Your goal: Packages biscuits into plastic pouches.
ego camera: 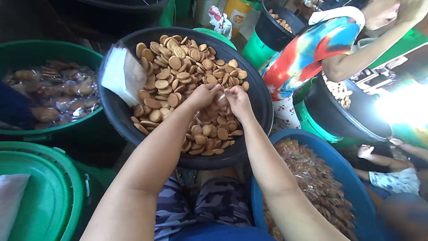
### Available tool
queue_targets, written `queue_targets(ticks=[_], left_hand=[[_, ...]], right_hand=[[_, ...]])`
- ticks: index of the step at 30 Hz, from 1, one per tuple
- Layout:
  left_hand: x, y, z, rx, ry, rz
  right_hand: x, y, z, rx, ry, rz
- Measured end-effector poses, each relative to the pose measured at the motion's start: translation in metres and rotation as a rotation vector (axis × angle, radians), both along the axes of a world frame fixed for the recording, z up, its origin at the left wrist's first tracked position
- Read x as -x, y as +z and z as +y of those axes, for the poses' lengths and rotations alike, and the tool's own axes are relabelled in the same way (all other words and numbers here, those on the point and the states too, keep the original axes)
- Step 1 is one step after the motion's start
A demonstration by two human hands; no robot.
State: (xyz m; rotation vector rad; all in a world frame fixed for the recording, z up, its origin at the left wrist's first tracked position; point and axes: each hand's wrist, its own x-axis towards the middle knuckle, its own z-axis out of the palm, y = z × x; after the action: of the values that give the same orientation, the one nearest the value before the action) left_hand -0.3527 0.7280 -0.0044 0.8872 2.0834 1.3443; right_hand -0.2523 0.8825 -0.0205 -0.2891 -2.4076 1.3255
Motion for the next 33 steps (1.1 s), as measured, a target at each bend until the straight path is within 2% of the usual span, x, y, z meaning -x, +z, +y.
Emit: queue_targets(ticks=[4, 8, 11, 13, 16, 18, 19, 21, 23, 25, 27, 29, 31, 33], left_hand=[[0.010, 0.004, -0.012, -0.205, 0.025, -0.067], [0.010, 0.016, -0.028, -0.199, -0.059, -0.037], [0.008, 0.017, -0.028, -0.264, -0.087, -0.113], [0.010, 0.018, -0.029, -0.213, -0.027, -0.133], [0.015, 0.017, -0.027, 0.041, 0.088, 0.037], [0.014, 0.015, -0.020, 0.080, 0.185, 0.076], [0.014, 0.013, -0.017, 0.022, 0.234, 0.088], [0.015, 0.006, -0.013, -0.230, 0.261, 0.130], [0.017, 0.001, -0.013, -0.500, 0.162, 0.123], [0.016, 0.001, -0.013, -0.625, 0.085, 0.081], [0.012, 0.001, -0.009, -0.660, 0.118, 0.058], [0.006, -0.001, -0.002, -0.630, 0.291, 0.029], [0.001, -0.005, 0.006, -0.606, 0.506, -0.124], [-0.006, -0.006, 0.012, -0.600, 0.637, -0.310]], right_hand=[[-0.005, -0.001, 0.007, -0.148, 0.152, 0.226], [-0.004, -0.002, 0.001, -0.305, 0.204, 0.177], [-0.003, -0.004, -0.009, -0.447, 0.128, 0.189], [-0.004, -0.001, -0.014, -0.428, 0.013, 0.228], [-0.005, 0.005, -0.020, -0.104, -0.087, 0.151], [-0.003, 0.008, -0.024, 0.292, -0.082, -0.008], [-0.003, 0.012, -0.026, 0.523, -0.050, -0.111], [-0.002, 0.017, -0.027, 0.893, 0.030, -0.300], [-0.002, 0.015, -0.022, 1.041, 0.126, -0.393], [-0.003, 0.014, -0.019, 1.066, 0.171, -0.414], [-0.003, 0.016, -0.026, 1.018, 0.054, -0.291], [-0.002, 0.012, -0.036, 0.881, 0.004, 0.006], [-0.006, 0.007, -0.047, 0.549, 0.151, 0.230], [0.002, -0.004, -0.052, 0.153, 0.270, 0.376]])
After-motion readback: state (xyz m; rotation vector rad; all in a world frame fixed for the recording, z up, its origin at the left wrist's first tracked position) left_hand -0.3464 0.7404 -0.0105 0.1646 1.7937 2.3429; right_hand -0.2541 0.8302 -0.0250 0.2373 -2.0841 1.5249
